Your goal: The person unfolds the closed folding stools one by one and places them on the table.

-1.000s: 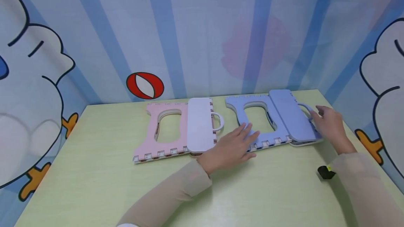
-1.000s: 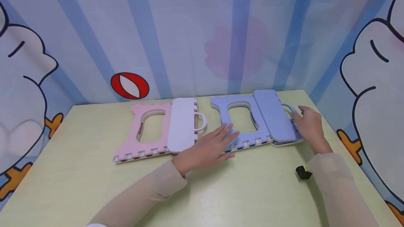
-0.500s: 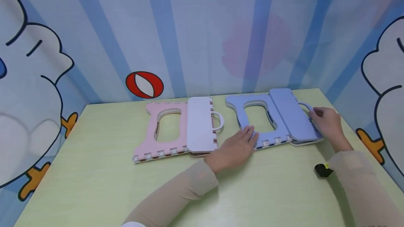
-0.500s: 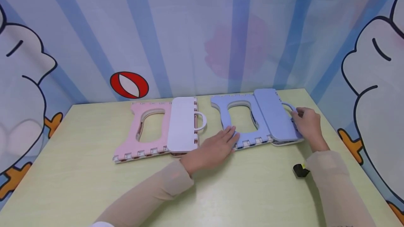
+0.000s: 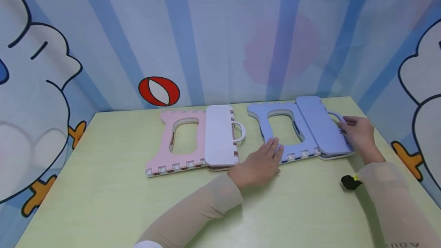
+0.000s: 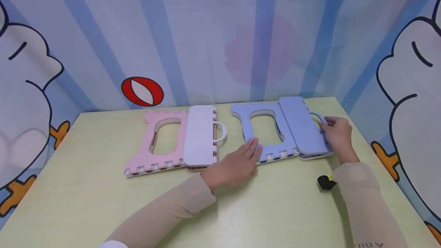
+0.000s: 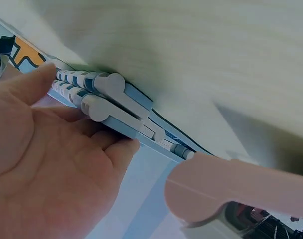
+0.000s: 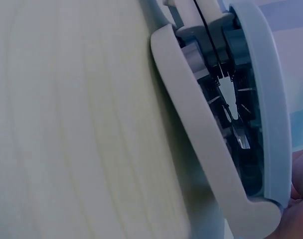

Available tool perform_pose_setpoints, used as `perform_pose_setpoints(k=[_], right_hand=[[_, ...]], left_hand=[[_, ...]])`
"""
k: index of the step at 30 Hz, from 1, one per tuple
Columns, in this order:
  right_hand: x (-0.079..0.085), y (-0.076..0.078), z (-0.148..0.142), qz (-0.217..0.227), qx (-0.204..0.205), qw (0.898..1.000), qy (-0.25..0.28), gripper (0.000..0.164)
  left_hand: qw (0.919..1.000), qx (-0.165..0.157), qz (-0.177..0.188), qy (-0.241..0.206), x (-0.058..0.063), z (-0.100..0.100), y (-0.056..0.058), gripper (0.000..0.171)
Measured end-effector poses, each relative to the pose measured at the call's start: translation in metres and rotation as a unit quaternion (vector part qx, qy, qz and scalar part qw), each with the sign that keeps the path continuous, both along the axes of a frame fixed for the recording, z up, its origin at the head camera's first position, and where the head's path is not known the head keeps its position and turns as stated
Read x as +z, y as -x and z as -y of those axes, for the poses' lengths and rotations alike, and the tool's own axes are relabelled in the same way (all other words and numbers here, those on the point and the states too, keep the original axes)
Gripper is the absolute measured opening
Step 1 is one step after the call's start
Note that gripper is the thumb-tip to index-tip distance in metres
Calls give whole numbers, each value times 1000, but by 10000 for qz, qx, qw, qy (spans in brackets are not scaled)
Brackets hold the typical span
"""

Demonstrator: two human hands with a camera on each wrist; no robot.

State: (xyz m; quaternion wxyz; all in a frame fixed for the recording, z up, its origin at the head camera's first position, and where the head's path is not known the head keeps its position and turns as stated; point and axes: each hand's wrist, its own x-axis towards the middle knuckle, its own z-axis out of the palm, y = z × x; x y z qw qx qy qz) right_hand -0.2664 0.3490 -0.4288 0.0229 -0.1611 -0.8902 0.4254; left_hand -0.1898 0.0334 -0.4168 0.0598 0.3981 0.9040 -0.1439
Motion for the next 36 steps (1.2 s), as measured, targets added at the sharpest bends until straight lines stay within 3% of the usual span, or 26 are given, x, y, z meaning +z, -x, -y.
perform_pose_setpoints(k=[14,36], right_hand=[[3,-1,-3,60,-360,9933,1100,51],[24,-4,-4,-41,-223,9904,1366,52]], left_hand=[[9996,131,241,-24,3,-1,-3,73],[9986,204,470,-157,7,2,-2,74]])
